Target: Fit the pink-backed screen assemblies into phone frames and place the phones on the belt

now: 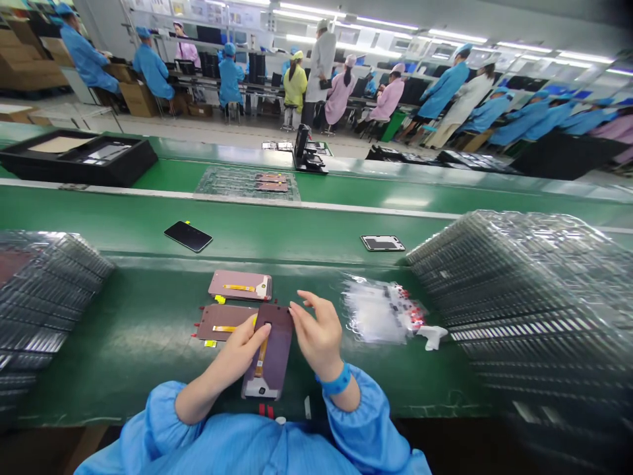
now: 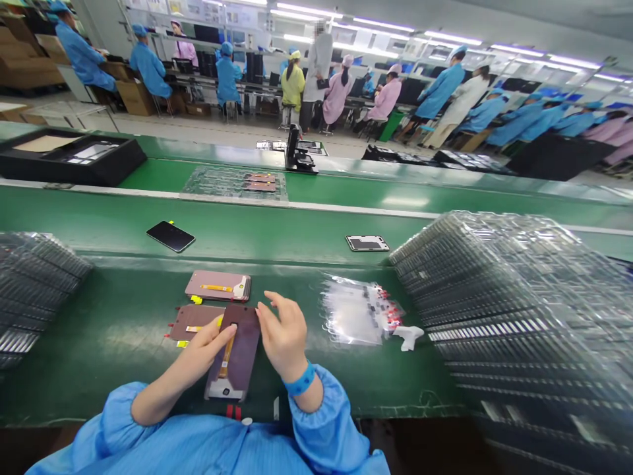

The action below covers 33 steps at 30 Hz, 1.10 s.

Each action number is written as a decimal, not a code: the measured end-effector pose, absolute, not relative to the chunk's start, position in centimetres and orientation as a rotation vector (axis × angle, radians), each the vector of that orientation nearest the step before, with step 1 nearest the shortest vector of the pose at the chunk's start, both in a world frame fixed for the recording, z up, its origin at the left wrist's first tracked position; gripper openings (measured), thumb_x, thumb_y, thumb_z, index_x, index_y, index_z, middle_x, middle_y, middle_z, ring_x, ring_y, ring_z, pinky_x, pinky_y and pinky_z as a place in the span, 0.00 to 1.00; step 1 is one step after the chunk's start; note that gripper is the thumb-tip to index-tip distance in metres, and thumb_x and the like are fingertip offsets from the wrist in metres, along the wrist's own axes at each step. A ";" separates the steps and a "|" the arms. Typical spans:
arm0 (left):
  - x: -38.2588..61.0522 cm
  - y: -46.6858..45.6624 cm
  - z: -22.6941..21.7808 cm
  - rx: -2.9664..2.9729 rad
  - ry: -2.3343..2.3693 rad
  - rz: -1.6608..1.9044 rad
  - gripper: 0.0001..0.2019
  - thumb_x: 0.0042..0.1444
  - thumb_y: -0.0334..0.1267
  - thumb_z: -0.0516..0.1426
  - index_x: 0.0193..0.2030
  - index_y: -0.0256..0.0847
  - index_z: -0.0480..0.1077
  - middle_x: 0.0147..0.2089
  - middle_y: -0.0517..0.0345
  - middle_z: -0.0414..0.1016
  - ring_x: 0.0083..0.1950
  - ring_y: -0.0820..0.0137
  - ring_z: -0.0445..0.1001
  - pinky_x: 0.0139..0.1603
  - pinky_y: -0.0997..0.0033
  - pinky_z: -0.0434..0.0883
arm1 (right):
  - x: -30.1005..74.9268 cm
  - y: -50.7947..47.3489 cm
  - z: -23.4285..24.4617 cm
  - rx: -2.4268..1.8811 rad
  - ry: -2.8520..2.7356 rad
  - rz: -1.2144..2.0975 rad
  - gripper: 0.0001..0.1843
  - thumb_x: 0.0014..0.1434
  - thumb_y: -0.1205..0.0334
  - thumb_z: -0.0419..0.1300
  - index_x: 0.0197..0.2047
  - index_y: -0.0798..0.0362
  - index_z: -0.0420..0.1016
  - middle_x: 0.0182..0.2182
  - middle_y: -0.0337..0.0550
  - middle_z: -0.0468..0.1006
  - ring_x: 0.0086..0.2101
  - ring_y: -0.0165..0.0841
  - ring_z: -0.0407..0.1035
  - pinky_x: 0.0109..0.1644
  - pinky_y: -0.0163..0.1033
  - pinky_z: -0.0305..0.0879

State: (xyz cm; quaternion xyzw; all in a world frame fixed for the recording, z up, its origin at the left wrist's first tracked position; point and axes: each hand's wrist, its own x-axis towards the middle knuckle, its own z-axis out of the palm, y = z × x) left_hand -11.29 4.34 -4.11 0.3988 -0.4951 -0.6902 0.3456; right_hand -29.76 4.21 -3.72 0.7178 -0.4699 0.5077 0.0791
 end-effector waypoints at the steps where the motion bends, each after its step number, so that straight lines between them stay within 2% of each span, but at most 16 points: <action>1: -11.3 4.2 -4.2 1.063 -1.282 -1.760 0.23 0.62 0.51 0.56 0.58 0.40 0.68 0.61 0.49 0.73 0.61 0.59 0.70 0.63 0.62 0.66 | -29.2 4.6 -3.7 2.105 -1.293 1.427 0.09 0.63 0.73 0.61 0.45 0.54 0.78 0.46 0.51 0.79 0.39 0.36 0.71 0.42 0.44 0.68; 4: -11.4 3.6 -4.6 1.151 -1.295 -1.660 0.23 0.62 0.53 0.55 0.56 0.37 0.69 0.57 0.47 0.75 0.55 0.58 0.73 0.58 0.62 0.68 | -27.9 5.9 -3.3 2.232 -1.135 1.428 0.11 0.62 0.76 0.60 0.46 0.55 0.75 0.45 0.49 0.79 0.41 0.37 0.70 0.43 0.45 0.66; 8: -11.4 3.4 -4.4 1.157 -1.410 -1.659 0.22 0.62 0.51 0.54 0.55 0.37 0.69 0.56 0.48 0.75 0.55 0.59 0.73 0.58 0.63 0.67 | -27.8 6.3 -2.6 2.419 -1.371 1.756 0.08 0.66 0.71 0.56 0.41 0.54 0.76 0.48 0.49 0.75 0.48 0.37 0.69 0.50 0.45 0.68; 10: -11.4 3.7 -3.9 1.133 -1.507 -1.700 0.21 0.62 0.49 0.54 0.55 0.38 0.69 0.56 0.49 0.75 0.56 0.59 0.72 0.59 0.63 0.66 | -28.5 5.6 -2.6 2.439 -1.559 1.846 0.07 0.66 0.68 0.57 0.38 0.54 0.76 0.50 0.50 0.74 0.49 0.37 0.69 0.51 0.43 0.69; 13: -11.4 4.2 -3.3 1.144 -1.666 -1.703 0.18 0.63 0.48 0.52 0.52 0.39 0.71 0.53 0.50 0.76 0.54 0.59 0.72 0.58 0.63 0.66 | -29.5 4.3 -2.8 2.511 -1.757 1.871 0.06 0.64 0.62 0.61 0.36 0.55 0.75 0.48 0.50 0.74 0.45 0.35 0.71 0.48 0.39 0.70; 15: -11.3 4.4 -3.1 1.163 -1.750 -1.685 0.17 0.63 0.49 0.51 0.49 0.39 0.71 0.50 0.51 0.77 0.52 0.59 0.73 0.55 0.63 0.67 | -29.9 3.8 -2.9 2.613 -1.732 1.865 0.06 0.64 0.61 0.61 0.39 0.55 0.75 0.41 0.46 0.75 0.39 0.32 0.71 0.42 0.36 0.70; 17: -11.2 4.5 -2.9 1.179 -1.800 -1.662 0.17 0.63 0.49 0.51 0.47 0.40 0.72 0.48 0.51 0.77 0.50 0.59 0.73 0.53 0.64 0.67 | -30.0 3.7 -2.9 2.625 -1.567 1.798 0.05 0.66 0.64 0.60 0.41 0.54 0.76 0.33 0.42 0.73 0.34 0.30 0.69 0.36 0.34 0.68; 19: -11.3 4.5 -2.8 1.188 -1.801 -1.647 0.17 0.62 0.48 0.51 0.48 0.40 0.72 0.48 0.52 0.77 0.51 0.58 0.73 0.54 0.64 0.67 | -29.7 4.1 -2.9 2.484 -1.333 1.635 0.06 0.66 0.69 0.58 0.41 0.55 0.77 0.29 0.42 0.71 0.32 0.31 0.66 0.34 0.36 0.65; 23: -11.9 4.2 -2.7 1.211 -1.648 -1.613 0.17 0.60 0.47 0.54 0.49 0.40 0.73 0.49 0.51 0.77 0.53 0.58 0.72 0.57 0.63 0.66 | -28.7 5.4 -3.2 2.302 -0.994 1.356 0.10 0.64 0.76 0.55 0.46 0.59 0.75 0.28 0.45 0.71 0.29 0.33 0.62 0.31 0.40 0.59; 27: -12.1 3.9 -2.7 1.088 -1.404 -1.759 0.15 0.56 0.46 0.60 0.44 0.38 0.75 0.45 0.52 0.79 0.51 0.60 0.73 0.59 0.65 0.66 | -28.0 6.3 -2.9 2.342 -0.893 1.249 0.08 0.65 0.76 0.54 0.44 0.64 0.74 0.28 0.47 0.72 0.28 0.34 0.62 0.29 0.41 0.58; 30: -11.5 3.7 -2.9 0.957 -1.015 -2.121 0.14 0.50 0.44 0.64 0.40 0.38 0.75 0.38 0.53 0.79 0.42 0.62 0.77 0.47 0.67 0.72 | -28.1 6.2 -2.5 2.321 -0.972 1.348 0.08 0.65 0.75 0.55 0.44 0.61 0.73 0.30 0.47 0.73 0.37 0.37 0.70 0.37 0.42 0.65; 33: -10.9 3.0 -3.0 0.986 -0.709 -2.337 0.16 0.50 0.50 0.63 0.34 0.36 0.75 0.31 0.53 0.78 0.31 0.66 0.76 0.31 0.71 0.72 | -28.1 5.9 -2.7 2.416 -0.988 1.445 0.09 0.67 0.73 0.53 0.43 0.57 0.74 0.30 0.45 0.74 0.40 0.35 0.72 0.41 0.40 0.70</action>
